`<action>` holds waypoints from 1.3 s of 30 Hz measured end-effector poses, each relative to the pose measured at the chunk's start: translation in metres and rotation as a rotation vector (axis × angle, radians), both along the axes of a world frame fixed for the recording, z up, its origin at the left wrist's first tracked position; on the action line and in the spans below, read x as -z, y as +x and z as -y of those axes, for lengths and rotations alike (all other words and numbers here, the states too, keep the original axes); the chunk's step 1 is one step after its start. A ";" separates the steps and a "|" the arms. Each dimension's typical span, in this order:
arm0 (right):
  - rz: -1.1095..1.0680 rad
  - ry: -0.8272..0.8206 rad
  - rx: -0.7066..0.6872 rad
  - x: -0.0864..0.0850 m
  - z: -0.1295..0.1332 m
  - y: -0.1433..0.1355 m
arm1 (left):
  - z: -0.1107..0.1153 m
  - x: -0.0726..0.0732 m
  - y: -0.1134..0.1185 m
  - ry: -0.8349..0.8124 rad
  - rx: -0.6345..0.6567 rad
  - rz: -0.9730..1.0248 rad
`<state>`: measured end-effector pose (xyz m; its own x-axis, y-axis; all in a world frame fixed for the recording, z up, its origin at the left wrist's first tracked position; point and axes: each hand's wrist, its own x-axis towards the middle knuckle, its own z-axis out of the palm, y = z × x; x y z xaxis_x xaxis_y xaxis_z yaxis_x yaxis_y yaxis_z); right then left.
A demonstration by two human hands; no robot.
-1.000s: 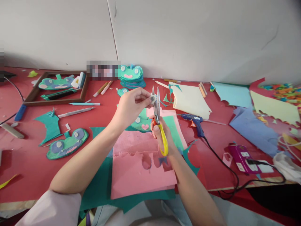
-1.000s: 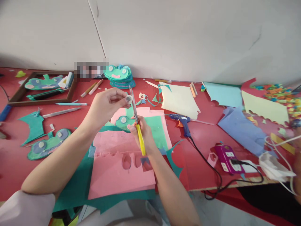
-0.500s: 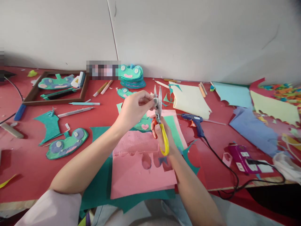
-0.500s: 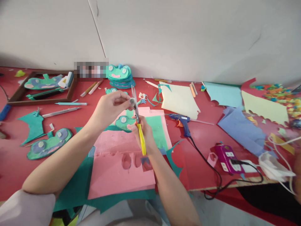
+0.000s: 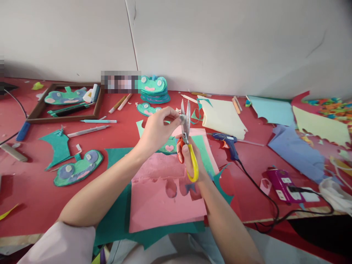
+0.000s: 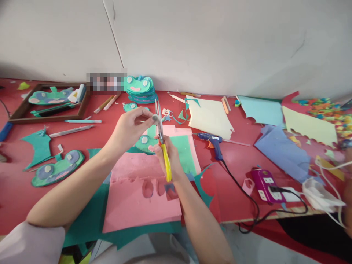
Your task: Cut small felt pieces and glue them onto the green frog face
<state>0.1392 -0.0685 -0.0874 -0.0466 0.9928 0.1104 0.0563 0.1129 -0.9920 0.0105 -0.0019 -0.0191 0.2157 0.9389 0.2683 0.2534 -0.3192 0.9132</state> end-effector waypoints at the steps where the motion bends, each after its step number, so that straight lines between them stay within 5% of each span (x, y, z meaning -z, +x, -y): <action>1: -0.004 0.001 -0.001 0.000 0.000 0.000 | 0.000 0.000 0.000 0.000 0.000 0.001; 16: 0.005 0.018 -0.009 0.000 0.002 0.001 | 0.000 0.008 0.004 -0.002 -0.046 0.037; 39: 0.003 -0.035 -0.014 0.000 0.002 0.001 | -0.004 -0.002 -0.004 -0.019 0.014 -0.008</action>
<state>0.1402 -0.0705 -0.0878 -0.0612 0.9952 0.0759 0.0579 0.0794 -0.9952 0.0061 0.0022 -0.0176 0.2308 0.9408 0.2482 0.2566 -0.3049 0.9172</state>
